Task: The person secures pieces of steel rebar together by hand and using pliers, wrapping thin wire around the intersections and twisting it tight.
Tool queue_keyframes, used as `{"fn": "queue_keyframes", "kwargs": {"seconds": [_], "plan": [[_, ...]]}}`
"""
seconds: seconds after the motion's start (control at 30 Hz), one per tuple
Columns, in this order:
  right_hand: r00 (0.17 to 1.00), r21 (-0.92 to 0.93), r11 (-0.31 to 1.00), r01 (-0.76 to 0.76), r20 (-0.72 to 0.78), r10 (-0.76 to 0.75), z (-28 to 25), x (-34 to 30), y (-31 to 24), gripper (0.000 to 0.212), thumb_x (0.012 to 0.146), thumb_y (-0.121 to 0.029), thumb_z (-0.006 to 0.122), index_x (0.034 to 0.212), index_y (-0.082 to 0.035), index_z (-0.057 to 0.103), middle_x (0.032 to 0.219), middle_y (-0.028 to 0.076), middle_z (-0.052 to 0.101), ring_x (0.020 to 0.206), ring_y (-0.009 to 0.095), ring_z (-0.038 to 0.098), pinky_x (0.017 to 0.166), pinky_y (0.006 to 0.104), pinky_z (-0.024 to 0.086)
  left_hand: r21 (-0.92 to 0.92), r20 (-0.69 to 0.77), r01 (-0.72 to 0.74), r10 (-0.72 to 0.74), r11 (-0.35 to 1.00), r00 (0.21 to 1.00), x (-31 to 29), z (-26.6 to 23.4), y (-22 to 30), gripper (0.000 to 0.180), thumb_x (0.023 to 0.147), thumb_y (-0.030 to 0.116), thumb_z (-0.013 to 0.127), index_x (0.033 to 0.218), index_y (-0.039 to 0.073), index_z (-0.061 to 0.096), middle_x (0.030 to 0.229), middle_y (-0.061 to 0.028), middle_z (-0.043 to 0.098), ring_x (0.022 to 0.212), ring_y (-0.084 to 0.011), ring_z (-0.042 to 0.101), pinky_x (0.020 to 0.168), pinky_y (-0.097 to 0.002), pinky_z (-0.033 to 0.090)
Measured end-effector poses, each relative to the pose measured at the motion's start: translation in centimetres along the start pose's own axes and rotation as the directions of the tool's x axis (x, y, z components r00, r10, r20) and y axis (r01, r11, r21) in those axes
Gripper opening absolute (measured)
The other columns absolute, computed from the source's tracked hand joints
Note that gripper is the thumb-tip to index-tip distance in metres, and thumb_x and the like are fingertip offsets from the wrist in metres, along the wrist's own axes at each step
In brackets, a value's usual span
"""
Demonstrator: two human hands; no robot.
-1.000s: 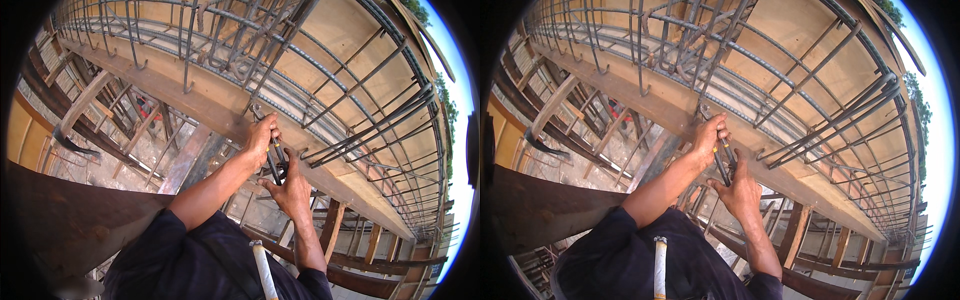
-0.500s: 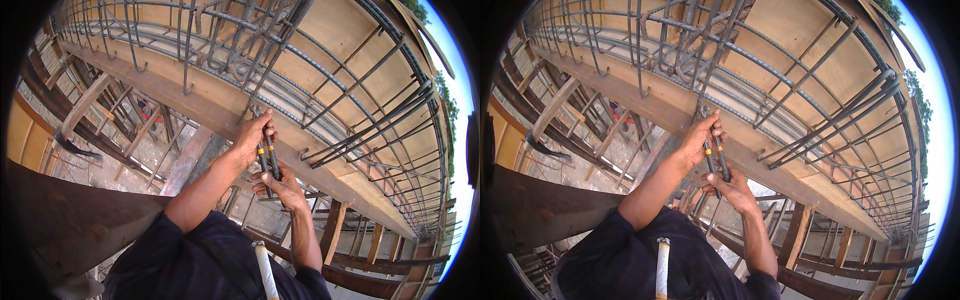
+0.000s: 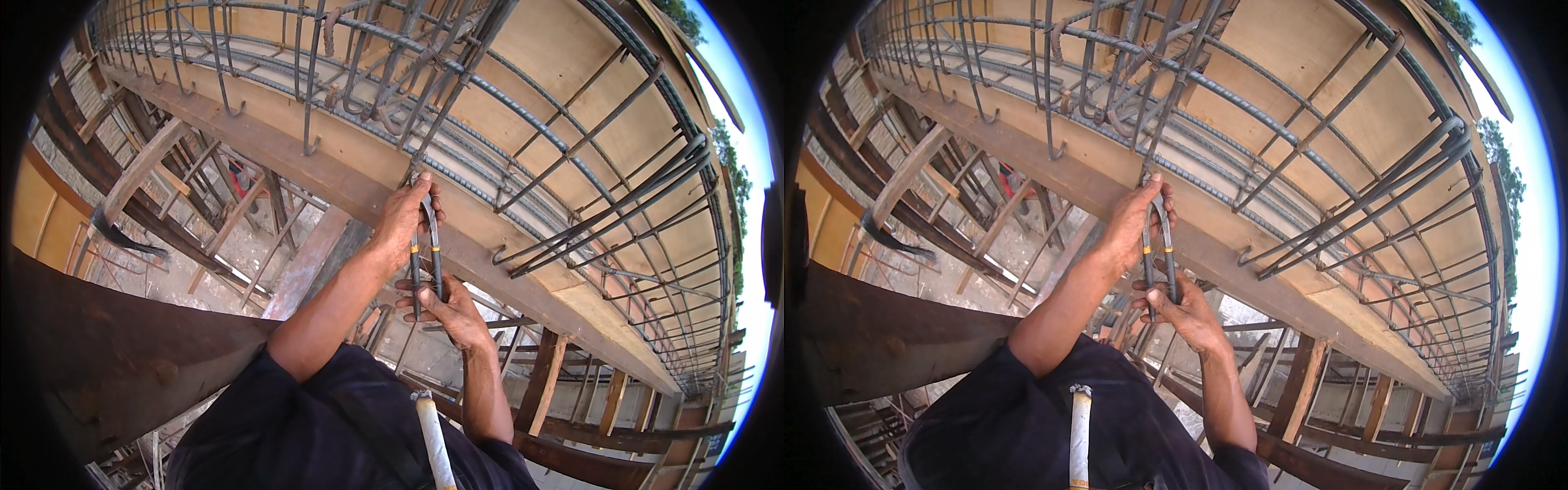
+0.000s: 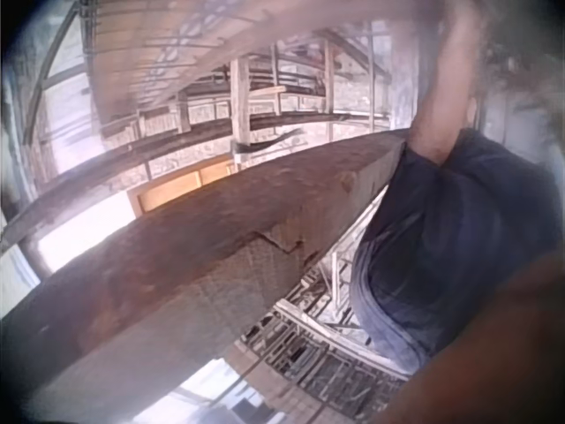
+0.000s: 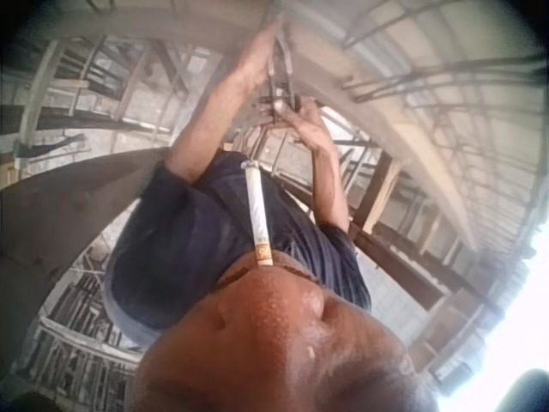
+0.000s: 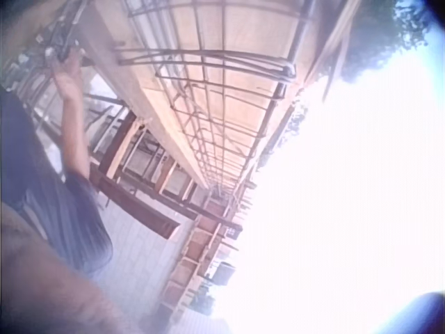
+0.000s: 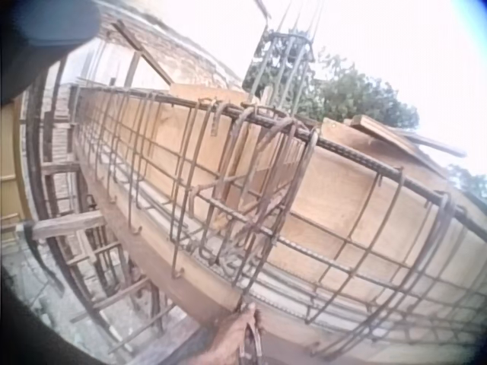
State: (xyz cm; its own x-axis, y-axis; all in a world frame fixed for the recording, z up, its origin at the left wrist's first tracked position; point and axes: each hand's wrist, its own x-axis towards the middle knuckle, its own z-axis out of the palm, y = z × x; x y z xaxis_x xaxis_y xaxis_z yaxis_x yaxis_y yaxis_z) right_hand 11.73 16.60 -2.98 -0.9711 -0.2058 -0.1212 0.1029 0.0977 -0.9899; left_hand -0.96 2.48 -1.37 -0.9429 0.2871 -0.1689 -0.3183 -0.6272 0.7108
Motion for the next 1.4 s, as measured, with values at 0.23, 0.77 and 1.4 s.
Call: {"fn": "queue_keyframes", "kwargs": {"seconds": [0.23, 0.77, 1.4], "plan": [[0.968, -0.301, 0.939, -0.165, -0.230, 0.097, 0.2, -0.2, -2.0, 0.067, 0.093, -0.038, 0.073, 0.136, 0.007, 0.049, 0.110, 0.025, 0.069, 0.079, 0.033, 0.072, 0.075, 0.0427, 0.060, -0.150, -0.156, -0.061, 0.038, 0.987, 0.987, -0.9, 1.8, 0.2, 0.031, 0.100, 0.039, 0.066, 0.104, 0.010, 0.056, 0.093, -0.0001, 0.051, 0.093, -0.0130, 0.051, 0.086, -0.0305, 0.044], [0.977, 0.097, 0.978, -0.185, -0.093, 0.194, -0.9, 0.3, -2.1, 0.051, 0.100, -0.037, 0.066, 0.124, 0.007, 0.060, 0.112, 0.016, 0.068, 0.095, 0.019, 0.068, 0.078, 0.0331, 0.058, 0.370, -0.048, -0.547, 0.604, 0.750, 0.795, 2.3, -2.7, 1.6, 0.046, 0.095, 0.004, 0.069, 0.134, 0.002, 0.046, 0.109, -0.0113, 0.064, 0.102, -0.0151, 0.062, 0.090, -0.0267, 0.051], [0.895, -0.603, 0.781, -0.160, -0.422, -0.143, 1.6, 0.8, -3.2, 0.044, 0.080, -0.016, 0.077, 0.117, 0.001, 0.059, 0.077, 0.017, 0.069, 0.074, 0.031, 0.071, 0.073, 0.0443, 0.054, -0.033, -0.009, 0.096, -0.096, 0.995, 0.995, -1.7, 0.9, -2.8, 0.038, 0.102, 0.045, 0.061, 0.116, 0.010, 0.056, 0.085, 0.0000, 0.052, 0.079, -0.0121, 0.054, 0.073, -0.0313, 0.048]]}}
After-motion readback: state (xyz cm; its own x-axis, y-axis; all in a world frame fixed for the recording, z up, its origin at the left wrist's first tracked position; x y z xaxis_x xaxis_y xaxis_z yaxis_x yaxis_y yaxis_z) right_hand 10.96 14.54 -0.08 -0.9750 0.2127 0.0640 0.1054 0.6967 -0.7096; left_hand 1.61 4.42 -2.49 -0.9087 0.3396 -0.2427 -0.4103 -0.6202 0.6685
